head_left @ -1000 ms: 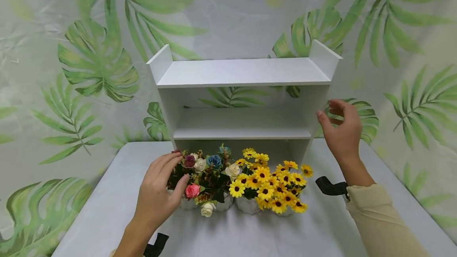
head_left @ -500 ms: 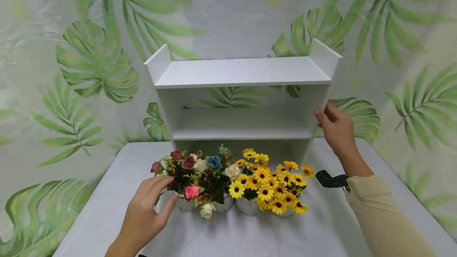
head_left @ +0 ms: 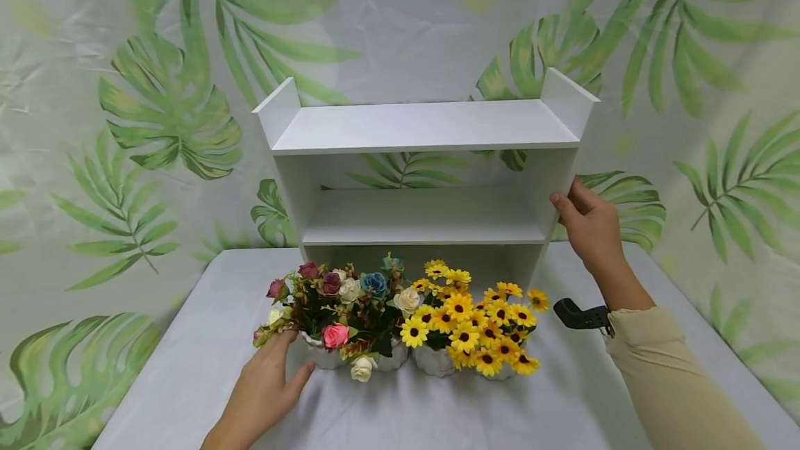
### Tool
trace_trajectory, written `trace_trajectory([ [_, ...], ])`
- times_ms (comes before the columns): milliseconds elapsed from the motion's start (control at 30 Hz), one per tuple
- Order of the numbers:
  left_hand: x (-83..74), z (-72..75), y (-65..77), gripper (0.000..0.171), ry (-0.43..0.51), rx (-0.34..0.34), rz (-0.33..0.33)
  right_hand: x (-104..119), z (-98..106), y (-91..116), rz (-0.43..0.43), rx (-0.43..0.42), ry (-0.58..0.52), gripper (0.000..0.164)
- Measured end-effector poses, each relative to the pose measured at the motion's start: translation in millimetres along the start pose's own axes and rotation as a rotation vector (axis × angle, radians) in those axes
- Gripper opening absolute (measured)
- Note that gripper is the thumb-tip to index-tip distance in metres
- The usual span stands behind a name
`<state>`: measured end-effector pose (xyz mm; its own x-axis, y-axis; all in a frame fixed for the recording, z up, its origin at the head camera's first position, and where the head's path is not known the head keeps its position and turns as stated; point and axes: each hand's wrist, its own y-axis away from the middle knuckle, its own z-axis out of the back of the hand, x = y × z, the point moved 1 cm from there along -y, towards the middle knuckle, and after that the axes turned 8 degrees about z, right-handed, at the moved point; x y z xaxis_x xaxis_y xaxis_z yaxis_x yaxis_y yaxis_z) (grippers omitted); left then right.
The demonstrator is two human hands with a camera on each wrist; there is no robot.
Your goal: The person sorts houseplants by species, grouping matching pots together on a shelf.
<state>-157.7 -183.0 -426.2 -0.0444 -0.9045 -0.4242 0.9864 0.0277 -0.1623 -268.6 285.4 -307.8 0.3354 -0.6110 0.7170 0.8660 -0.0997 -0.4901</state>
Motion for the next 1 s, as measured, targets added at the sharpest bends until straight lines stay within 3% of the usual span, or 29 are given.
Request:
trace_trajectory([
  [133,5.9,-6.4,-8.6,0.071,0.071,0.102,0.067,1.7,-1.6,-0.1,0.008,-0.016,0.0,0.055],
  [233,10.4,-11.9,-18.6,0.085,0.224,0.242,0.168,2.0,-2.5,-0.1,0.016,-0.015,-0.007,0.055],
  [367,18.2,-20.0,-33.9,0.095,0.436,0.367,0.26,-0.2,-2.6,-0.4,0.023,0.011,-0.02,0.057],
  [567,31.5,-28.8,-50.2,0.099,0.57,0.447,0.247,-7.3,0.8,-1.9,0.027,0.097,-0.045,0.058],
  [767,34.8,-31.3,-57.5,0.108,0.606,0.551,0.251,-9.2,2.3,-0.3,0.024,0.118,-0.05,0.058],
  [1000,33.9,-32.9,-61.5,0.096,0.532,0.553,0.238,-7.6,4.7,-1.2,0.019,0.122,-0.049,0.058],
])
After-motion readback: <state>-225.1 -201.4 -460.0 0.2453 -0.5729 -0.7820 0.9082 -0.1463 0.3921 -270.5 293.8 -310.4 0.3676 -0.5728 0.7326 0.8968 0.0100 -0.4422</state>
